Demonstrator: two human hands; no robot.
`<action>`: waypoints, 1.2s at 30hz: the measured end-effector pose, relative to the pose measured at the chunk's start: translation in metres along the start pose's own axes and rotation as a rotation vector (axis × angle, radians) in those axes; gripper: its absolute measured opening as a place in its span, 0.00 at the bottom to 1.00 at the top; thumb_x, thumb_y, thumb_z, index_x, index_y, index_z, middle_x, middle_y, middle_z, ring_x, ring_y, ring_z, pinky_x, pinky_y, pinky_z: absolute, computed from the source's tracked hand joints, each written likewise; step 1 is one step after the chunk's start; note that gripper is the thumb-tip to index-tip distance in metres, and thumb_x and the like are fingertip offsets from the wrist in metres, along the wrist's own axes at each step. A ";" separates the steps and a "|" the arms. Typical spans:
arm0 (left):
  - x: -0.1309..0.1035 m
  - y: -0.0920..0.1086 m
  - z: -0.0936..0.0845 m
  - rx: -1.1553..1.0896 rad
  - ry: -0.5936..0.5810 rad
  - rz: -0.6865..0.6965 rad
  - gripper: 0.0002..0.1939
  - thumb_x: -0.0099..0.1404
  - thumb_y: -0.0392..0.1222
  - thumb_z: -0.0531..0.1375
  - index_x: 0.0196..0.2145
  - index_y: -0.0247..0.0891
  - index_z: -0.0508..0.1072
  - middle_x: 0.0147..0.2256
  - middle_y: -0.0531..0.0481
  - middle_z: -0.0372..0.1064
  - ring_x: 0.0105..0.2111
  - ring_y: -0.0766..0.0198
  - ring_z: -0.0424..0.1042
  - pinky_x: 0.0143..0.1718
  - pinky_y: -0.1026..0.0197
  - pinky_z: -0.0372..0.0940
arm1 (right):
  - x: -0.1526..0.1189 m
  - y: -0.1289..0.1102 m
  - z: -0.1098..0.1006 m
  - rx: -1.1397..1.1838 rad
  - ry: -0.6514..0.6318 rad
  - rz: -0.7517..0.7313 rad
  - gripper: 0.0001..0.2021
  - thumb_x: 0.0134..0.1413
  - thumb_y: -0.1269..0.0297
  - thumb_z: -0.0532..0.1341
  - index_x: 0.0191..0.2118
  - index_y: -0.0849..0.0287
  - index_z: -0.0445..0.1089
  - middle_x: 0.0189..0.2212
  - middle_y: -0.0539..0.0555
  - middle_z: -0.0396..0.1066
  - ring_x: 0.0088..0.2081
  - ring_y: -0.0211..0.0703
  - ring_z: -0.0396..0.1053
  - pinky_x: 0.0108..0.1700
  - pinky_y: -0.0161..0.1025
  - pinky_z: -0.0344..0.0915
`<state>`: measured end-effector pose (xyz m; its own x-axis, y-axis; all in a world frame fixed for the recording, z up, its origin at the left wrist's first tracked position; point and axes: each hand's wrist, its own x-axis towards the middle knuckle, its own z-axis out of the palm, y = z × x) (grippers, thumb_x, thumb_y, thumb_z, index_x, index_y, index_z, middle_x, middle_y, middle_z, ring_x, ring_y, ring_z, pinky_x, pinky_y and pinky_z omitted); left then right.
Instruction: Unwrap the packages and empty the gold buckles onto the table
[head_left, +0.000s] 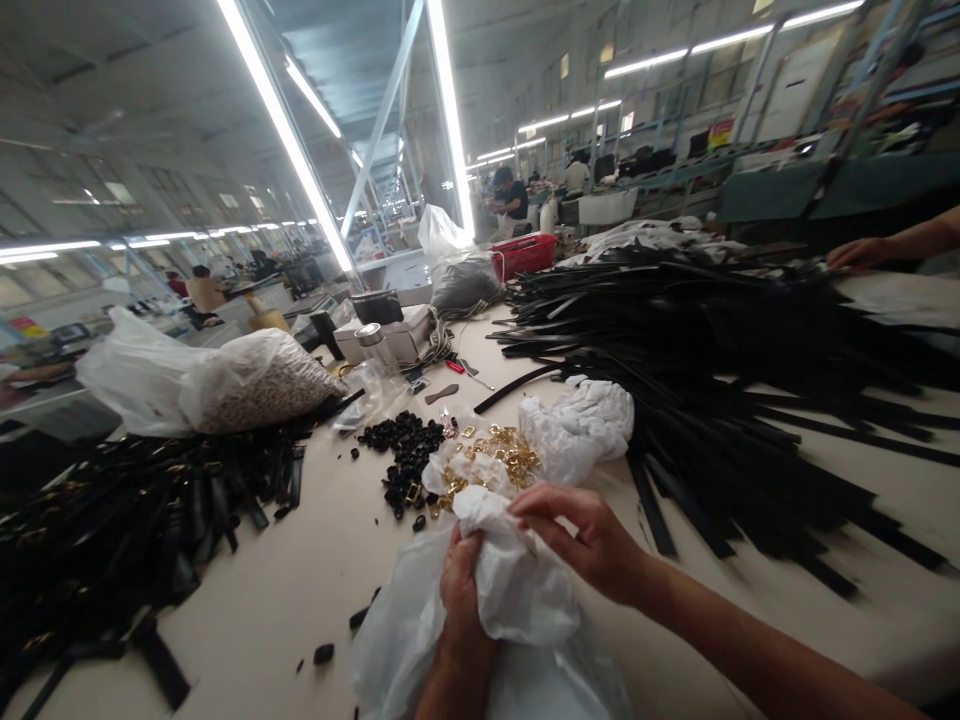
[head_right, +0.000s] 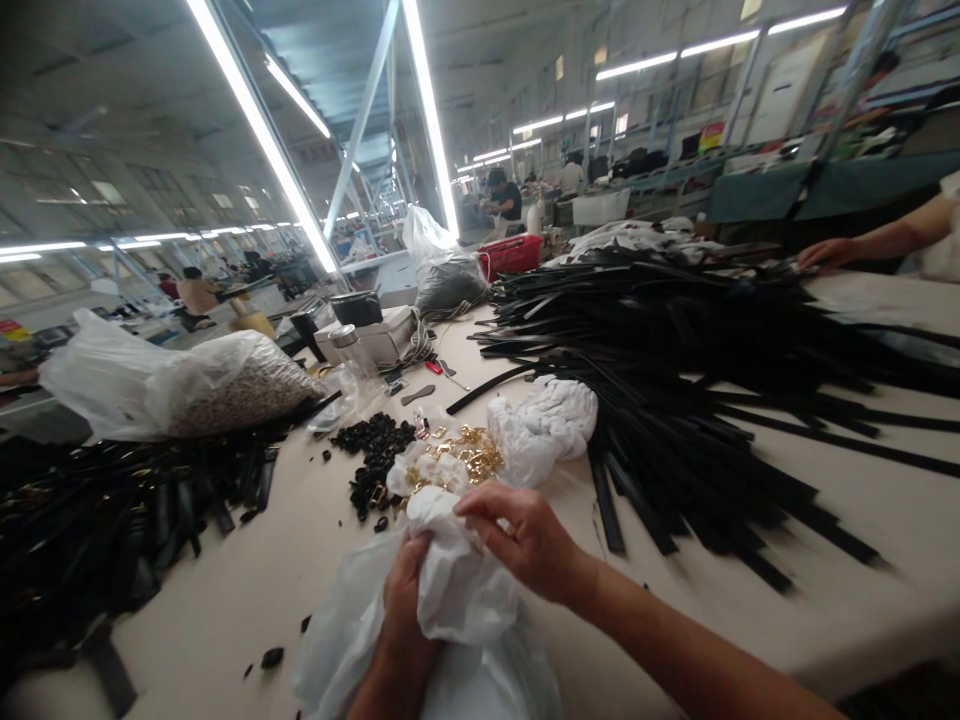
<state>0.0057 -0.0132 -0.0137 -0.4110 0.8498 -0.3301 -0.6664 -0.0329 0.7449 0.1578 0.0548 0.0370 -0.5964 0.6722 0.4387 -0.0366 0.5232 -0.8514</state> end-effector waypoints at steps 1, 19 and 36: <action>0.000 -0.001 0.000 -0.008 -0.005 0.008 0.20 0.48 0.46 0.67 0.38 0.35 0.76 0.33 0.46 0.77 0.31 0.55 0.74 0.33 0.59 0.68 | 0.005 0.007 -0.003 -0.026 0.064 0.016 0.10 0.62 0.64 0.58 0.44 0.58 0.74 0.43 0.58 0.76 0.44 0.44 0.74 0.44 0.40 0.72; -0.018 0.016 0.009 0.283 -0.157 0.149 0.12 0.58 0.44 0.58 0.32 0.33 0.78 0.28 0.48 0.74 0.27 0.61 0.66 0.28 0.63 0.62 | 0.054 0.018 -0.008 0.166 -0.430 0.346 0.25 0.46 0.76 0.56 0.52 0.57 0.73 0.38 0.52 0.75 0.35 0.41 0.70 0.34 0.33 0.65; -0.001 0.003 0.009 -0.134 -0.007 0.093 0.22 0.53 0.60 0.68 0.33 0.37 0.77 0.31 0.49 0.74 0.30 0.64 0.73 0.28 0.65 0.68 | 0.100 -0.062 -0.069 -0.534 0.138 -0.118 0.17 0.53 0.54 0.65 0.21 0.59 0.67 0.17 0.45 0.56 0.21 0.33 0.51 0.24 0.36 0.48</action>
<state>0.0098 -0.0093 -0.0064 -0.4708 0.8435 -0.2585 -0.7028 -0.1815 0.6878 0.1555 0.1261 0.1531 -0.5014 0.6363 0.5863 0.3356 0.7675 -0.5461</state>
